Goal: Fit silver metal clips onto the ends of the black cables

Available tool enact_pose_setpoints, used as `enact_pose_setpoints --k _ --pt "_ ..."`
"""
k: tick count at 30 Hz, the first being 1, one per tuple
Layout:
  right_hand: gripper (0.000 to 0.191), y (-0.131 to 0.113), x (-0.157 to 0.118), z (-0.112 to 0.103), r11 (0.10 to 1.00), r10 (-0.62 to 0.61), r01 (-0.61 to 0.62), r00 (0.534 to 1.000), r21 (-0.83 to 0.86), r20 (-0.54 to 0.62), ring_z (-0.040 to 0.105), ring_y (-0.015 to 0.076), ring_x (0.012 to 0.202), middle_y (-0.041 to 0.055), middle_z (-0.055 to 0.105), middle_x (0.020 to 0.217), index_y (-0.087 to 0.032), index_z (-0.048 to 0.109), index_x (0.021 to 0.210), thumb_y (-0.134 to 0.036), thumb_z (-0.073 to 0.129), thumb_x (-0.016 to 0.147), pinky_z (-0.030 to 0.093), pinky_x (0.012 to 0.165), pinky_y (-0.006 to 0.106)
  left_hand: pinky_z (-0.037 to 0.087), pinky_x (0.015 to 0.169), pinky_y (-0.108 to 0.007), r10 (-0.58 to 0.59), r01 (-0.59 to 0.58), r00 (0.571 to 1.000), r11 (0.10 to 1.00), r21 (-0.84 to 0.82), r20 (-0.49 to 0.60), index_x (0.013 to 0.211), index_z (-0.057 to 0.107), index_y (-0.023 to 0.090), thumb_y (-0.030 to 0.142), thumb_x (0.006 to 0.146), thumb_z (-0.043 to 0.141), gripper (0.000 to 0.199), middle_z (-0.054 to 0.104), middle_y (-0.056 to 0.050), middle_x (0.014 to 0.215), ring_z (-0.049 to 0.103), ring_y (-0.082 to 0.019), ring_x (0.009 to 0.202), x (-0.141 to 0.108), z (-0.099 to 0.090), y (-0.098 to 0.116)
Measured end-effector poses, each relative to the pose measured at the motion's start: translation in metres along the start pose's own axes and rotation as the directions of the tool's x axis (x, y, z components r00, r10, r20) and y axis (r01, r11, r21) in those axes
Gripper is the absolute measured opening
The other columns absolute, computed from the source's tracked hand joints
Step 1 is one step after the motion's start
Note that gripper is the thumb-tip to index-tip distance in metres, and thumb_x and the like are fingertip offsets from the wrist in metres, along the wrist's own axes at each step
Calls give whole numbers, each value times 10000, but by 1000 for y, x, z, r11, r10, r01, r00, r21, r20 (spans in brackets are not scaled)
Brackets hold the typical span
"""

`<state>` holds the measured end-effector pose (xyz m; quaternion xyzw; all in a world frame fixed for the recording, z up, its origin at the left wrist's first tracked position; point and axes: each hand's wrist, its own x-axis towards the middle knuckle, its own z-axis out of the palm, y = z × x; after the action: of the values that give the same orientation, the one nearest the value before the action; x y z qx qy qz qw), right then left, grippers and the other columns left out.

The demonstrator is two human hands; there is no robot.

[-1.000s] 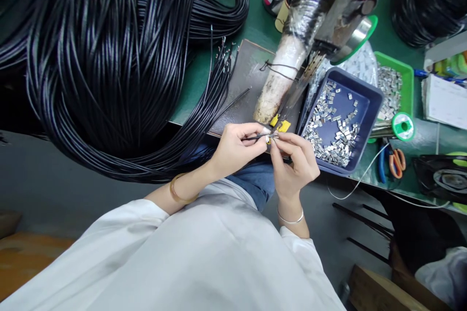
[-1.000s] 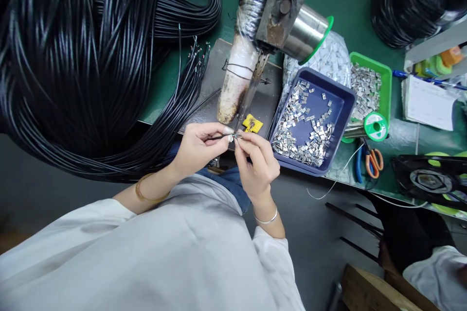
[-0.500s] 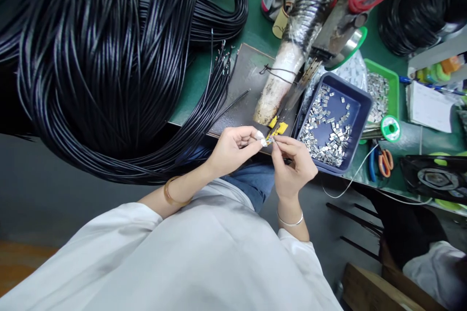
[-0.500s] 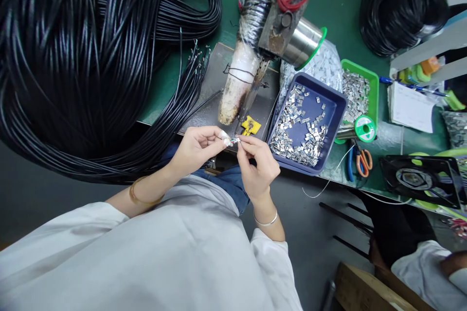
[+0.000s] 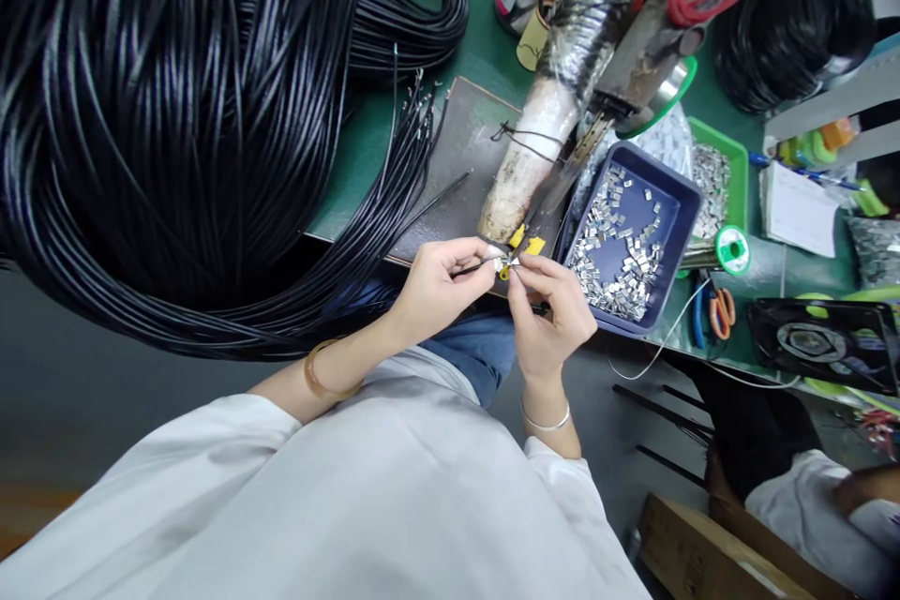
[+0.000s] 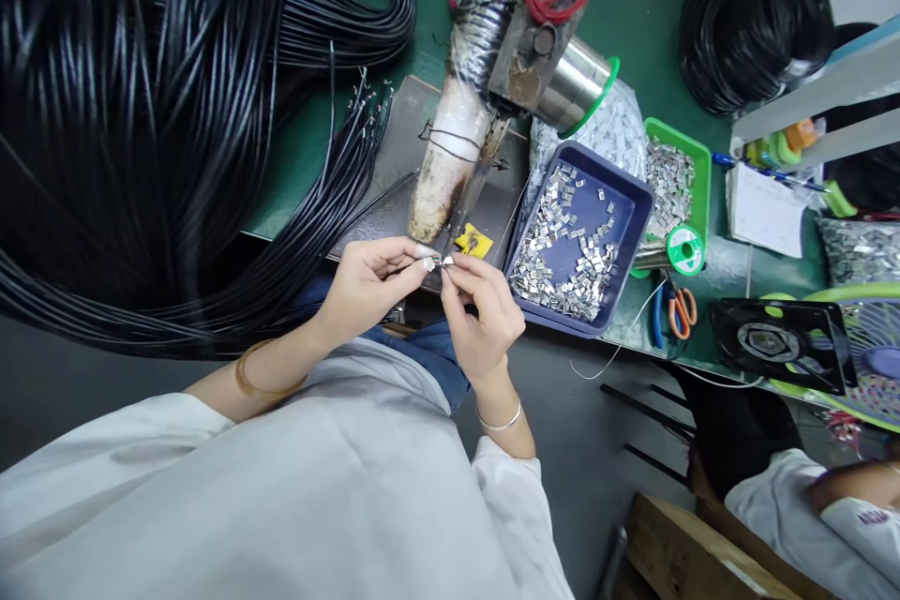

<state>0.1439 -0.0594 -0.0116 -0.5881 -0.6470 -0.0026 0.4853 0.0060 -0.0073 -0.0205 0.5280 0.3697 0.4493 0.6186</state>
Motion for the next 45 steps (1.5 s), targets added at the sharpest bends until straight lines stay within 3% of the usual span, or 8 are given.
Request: enact_pose_setpoints --k 13,20,25,31,35,38,41,45 --pt "169 5 0 -2 997 -71 71 997 2 34 734 137 918 22 763 1000 -225 657 914 -87 690 822 612 773 270 429 518 -176 2 -1 1000 998 55 -15 774 764 139 208 768 674 114 672 -9 654 562 -86 564 1 -2 2" --pt "187 3 -2 -14 1000 -11 11 1000 11 3 727 120 759 -3 753 889 -247 652 1018 -112 614 894 565 626 232 397 505 -175 3 -6 999 998 58 51 782 753 122 190 789 640 132 638 2 625 498 -67 530 -3 1 6" --pt "135 -2 -3 -22 987 -30 61 979 -151 200 643 71 569 -30 726 775 -243 670 1006 -171 645 895 506 585 201 421 546 -175 37 -55 993 986 158 115 823 739 107 193 836 620 148 646 -5 659 522 -73 576 -11 1 3" --pt "74 -5 -4 -15 886 322 -410 879 215 353 639 78 520 -73 615 652 -225 606 914 -276 564 948 532 518 195 496 594 -181 21 -20 989 1000 -3 150 888 749 107 228 856 635 169 723 -33 737 587 -79 592 -12 0 3" --pt "73 -3 -7 -16 951 260 -256 966 175 -3 602 80 470 -54 641 655 -236 688 931 -258 624 905 498 459 212 557 682 -209 -57 74 993 983 -169 107 837 774 119 278 812 712 172 768 -58 783 675 -115 681 -9 -2 3" --pt "191 -1 -8 -15 984 123 -81 952 156 -281 561 97 418 -76 576 578 -260 642 1103 -268 557 932 525 456 250 569 711 -225 -125 134 990 973 -190 57 811 787 127 290 758 770 172 783 -65 802 699 -134 715 -7 -3 2" --pt "276 1 -9 -12 983 124 -82 954 162 -273 686 126 552 -52 691 738 -266 518 1229 -212 493 959 649 665 344 567 712 -227 -148 154 988 965 -213 44 791 788 133 291 716 809 176 782 -58 788 699 -135 711 -4 -2 3" --pt "140 4 -12 -7 997 59 -54 995 58 -79 761 171 909 19 759 980 -229 600 1031 -153 589 914 645 851 377 564 718 -219 -148 154 988 956 -248 44 766 782 136 251 667 840 163 776 -45 759 692 -128 702 0 0 4"
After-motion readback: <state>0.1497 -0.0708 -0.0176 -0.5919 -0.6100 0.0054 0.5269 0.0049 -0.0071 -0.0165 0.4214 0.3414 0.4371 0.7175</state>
